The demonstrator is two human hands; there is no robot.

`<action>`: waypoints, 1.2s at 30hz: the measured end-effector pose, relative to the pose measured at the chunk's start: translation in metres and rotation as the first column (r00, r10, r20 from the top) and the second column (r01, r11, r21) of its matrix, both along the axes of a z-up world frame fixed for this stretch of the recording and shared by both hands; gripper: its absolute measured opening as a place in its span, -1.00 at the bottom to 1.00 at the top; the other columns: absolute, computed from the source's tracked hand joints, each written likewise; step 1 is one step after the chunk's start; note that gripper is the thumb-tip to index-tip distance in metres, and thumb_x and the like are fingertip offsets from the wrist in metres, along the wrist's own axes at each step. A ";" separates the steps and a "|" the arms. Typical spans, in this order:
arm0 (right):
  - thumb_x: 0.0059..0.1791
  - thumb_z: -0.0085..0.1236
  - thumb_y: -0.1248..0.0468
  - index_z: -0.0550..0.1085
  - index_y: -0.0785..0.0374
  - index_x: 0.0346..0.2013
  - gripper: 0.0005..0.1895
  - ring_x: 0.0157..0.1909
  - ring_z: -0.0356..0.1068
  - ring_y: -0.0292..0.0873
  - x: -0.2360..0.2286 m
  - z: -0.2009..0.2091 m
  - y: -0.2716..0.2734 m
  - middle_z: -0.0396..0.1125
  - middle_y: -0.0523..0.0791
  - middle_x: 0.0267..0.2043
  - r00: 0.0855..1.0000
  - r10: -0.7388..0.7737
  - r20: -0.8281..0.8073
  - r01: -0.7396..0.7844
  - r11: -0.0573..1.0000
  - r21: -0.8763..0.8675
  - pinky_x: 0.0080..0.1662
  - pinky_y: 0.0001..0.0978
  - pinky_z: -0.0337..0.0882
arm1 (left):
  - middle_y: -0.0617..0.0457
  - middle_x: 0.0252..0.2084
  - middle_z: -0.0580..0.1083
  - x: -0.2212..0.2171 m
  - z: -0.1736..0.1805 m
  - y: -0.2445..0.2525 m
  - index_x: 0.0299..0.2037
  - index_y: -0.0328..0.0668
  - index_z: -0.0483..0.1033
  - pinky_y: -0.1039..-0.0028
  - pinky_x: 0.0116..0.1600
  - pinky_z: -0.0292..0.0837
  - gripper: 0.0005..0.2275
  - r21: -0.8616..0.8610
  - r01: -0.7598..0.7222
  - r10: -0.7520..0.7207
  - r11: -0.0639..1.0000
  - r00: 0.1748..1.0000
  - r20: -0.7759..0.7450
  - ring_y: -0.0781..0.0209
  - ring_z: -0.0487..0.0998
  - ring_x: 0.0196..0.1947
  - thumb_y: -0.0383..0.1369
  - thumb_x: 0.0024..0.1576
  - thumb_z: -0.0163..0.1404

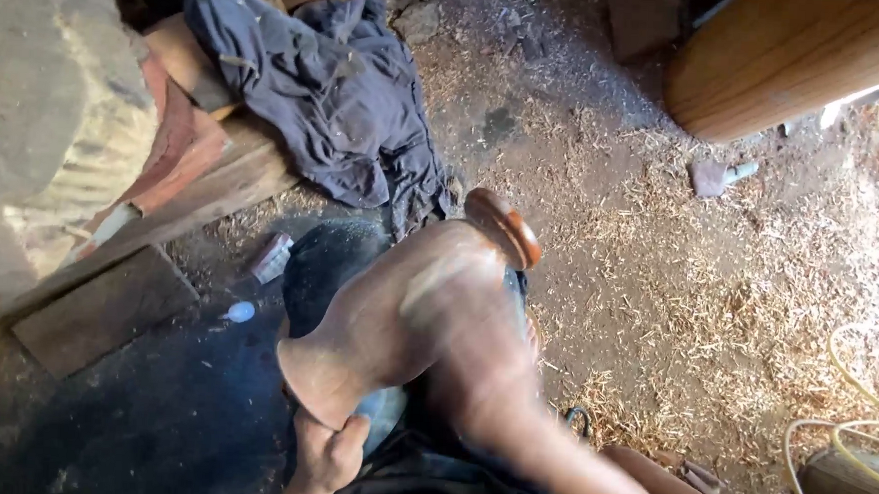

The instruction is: The person is sanding a wooden vase by hand to smooth its surface, rotating it frequently to reach all areas.

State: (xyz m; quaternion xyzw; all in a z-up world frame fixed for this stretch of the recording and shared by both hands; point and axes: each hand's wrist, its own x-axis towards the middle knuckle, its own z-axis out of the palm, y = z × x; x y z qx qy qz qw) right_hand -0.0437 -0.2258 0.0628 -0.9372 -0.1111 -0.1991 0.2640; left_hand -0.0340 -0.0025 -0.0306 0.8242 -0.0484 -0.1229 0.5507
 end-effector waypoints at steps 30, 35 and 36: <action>0.09 -0.13 0.42 0.42 0.32 0.16 -0.66 0.39 0.30 0.19 0.021 -0.007 0.006 0.29 0.16 0.31 0.953 -0.295 0.067 0.271 0.931 0.245 0.44 0.04 0.26 | -0.10 -0.22 0.59 0.016 -0.028 0.005 -0.20 -0.35 0.58 0.29 0.06 0.54 -0.81 -0.123 0.137 -0.069 0.983 0.893 0.445 0.05 0.64 -0.17 -0.45 0.00 0.11; -0.02 0.23 0.22 0.54 0.00 -0.38 -0.96 -0.45 0.40 -0.44 -0.056 -0.300 -0.009 0.30 -0.39 -0.47 0.986 -0.068 -0.149 0.113 0.941 0.319 -0.41 -0.64 0.44 | -0.06 0.06 0.22 0.004 -0.084 0.030 0.07 -0.15 0.12 0.10 0.20 0.22 -0.44 -0.205 0.243 -0.160 0.948 0.921 0.355 0.02 0.24 0.08 -0.32 -0.08 0.19; -0.02 0.23 0.22 0.54 0.00 -0.38 -0.96 -0.45 0.40 -0.44 -0.023 -0.231 -0.014 0.30 -0.39 -0.47 0.986 -0.064 -0.153 0.110 0.941 0.319 -0.41 -0.64 0.44 | -0.06 0.06 0.22 0.009 -0.062 0.020 0.07 -0.15 0.12 0.10 0.20 0.22 -0.44 -0.205 0.239 -0.157 0.949 0.923 0.351 0.02 0.24 0.08 -0.32 -0.08 0.19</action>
